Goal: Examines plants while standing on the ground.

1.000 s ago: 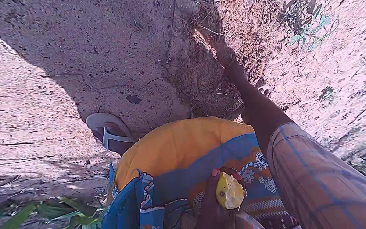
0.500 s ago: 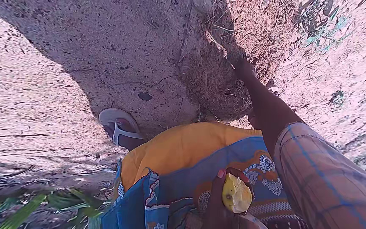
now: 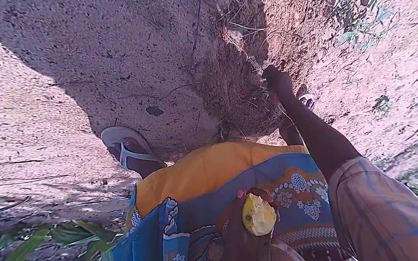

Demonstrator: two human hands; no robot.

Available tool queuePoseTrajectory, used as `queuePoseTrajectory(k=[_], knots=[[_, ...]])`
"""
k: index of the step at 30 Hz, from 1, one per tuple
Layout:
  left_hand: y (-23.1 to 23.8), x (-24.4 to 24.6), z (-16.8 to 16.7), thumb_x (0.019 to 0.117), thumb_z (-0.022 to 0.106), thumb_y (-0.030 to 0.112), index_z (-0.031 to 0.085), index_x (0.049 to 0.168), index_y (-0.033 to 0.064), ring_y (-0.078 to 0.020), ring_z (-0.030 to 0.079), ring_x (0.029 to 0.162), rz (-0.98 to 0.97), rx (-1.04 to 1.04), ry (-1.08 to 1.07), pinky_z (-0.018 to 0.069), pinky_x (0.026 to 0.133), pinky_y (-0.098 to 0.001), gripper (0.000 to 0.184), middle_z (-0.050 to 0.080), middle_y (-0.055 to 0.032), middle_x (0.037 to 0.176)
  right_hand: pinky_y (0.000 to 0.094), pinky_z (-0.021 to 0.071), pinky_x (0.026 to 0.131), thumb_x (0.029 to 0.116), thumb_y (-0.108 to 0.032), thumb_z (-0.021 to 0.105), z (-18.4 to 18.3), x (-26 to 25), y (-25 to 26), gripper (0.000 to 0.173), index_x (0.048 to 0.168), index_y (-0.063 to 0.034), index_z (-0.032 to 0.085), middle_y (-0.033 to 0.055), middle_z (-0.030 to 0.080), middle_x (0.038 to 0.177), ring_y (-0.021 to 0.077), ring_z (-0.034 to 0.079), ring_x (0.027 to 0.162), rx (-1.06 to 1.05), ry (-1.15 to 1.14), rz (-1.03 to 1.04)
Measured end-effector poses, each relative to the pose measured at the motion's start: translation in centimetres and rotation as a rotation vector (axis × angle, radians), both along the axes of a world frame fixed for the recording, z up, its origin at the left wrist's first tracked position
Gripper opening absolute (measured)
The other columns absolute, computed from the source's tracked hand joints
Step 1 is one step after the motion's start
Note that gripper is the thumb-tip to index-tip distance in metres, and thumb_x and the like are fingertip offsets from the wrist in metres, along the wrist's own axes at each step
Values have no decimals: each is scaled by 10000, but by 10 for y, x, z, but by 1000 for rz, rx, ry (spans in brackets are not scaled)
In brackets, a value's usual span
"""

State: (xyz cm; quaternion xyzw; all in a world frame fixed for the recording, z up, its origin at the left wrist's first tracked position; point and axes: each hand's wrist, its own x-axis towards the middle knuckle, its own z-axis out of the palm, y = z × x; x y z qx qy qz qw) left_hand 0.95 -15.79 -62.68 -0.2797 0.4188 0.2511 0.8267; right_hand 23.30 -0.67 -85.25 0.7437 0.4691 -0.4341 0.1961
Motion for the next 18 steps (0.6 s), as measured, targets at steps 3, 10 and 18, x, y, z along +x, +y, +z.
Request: queuePoseTrajectory(k=[3, 10, 18], knots=[[3, 0, 0, 964, 445, 657, 735, 919, 99, -139, 716, 673, -14, -20, 29, 585, 556, -235, 630, 731, -90, 844, 676, 498, 811, 1105, -187, 363, 51, 30, 9, 371, 1250, 45, 614, 309, 703, 996, 521, 691, 974, 221, -72, 130], [17, 2, 1, 1036, 154, 558, 706, 919, 108, -142, 715, 637, -60, 1, 52, 560, 486, -223, 722, 729, -103, 822, 728, 335, 1081, 1013, -258, 639, 140, 202, 6, 579, 1533, -75, 463, 340, 173, 1648, 590, 322, 1430, 116, -322, 20], [65, 20, 63, 945, 495, 650, 737, 971, 139, -150, 730, 727, 3, 234, 121, 573, 531, -225, 566, 739, -94, 910, 671, 314, 1136, 936, 88, 499, 263, 242, -103, 531, 1458, -8, 516, 347, 27, 1669, 580, 236, 1484, -19, -448, -204]])
